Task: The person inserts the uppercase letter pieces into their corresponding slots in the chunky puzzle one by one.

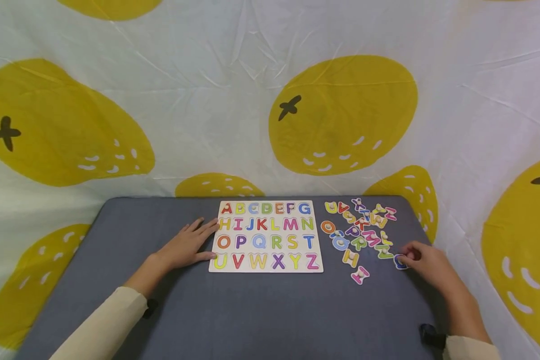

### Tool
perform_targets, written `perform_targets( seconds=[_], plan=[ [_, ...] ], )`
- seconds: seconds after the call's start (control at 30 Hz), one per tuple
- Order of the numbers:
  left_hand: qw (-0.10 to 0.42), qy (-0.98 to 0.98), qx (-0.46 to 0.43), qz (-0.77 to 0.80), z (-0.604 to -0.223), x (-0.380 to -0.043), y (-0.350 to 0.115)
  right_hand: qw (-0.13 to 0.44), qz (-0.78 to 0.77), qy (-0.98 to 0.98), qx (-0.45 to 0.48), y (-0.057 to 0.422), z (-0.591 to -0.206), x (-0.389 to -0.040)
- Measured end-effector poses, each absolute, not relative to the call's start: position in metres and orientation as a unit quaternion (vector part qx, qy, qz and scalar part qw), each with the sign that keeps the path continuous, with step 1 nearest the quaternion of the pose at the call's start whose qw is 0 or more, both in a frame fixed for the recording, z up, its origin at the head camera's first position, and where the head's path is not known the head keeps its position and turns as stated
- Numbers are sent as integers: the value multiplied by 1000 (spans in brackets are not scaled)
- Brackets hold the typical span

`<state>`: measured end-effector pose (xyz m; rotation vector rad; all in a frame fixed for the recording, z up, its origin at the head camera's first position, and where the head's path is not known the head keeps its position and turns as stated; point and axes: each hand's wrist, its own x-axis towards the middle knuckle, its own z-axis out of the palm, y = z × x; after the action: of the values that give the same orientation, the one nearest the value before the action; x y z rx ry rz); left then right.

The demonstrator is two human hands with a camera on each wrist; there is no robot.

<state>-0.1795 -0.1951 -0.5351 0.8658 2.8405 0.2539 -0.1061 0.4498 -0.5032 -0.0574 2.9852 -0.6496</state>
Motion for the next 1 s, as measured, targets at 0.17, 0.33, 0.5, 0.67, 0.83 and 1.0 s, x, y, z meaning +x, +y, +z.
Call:
perform_targets(
  seconds=[0.17,0.33,0.5,0.67,0.83,1.0],
  plan=[
    [78,951,286,83,-537,-178,-197,62,-201,977,-16,455,-508,-106],
    [77,951,288,84,-538,-178,-197,60,-194,979,-15,456,-511,-106],
    [82,951,288,80,-540,-179,-197,61,-193,979,-12,456,-509,-107],
    [79,951,288,79,-540,-179,-197,44,-197,979,-28,447,-502,-115],
    [75,951,288,83,-538,-180,-196,31,-196,979,-48,430,-491,-128],
    [75,950,290,85,-537,-180,-195,35,-198,978,-62,412,-483,-142]
  ],
)
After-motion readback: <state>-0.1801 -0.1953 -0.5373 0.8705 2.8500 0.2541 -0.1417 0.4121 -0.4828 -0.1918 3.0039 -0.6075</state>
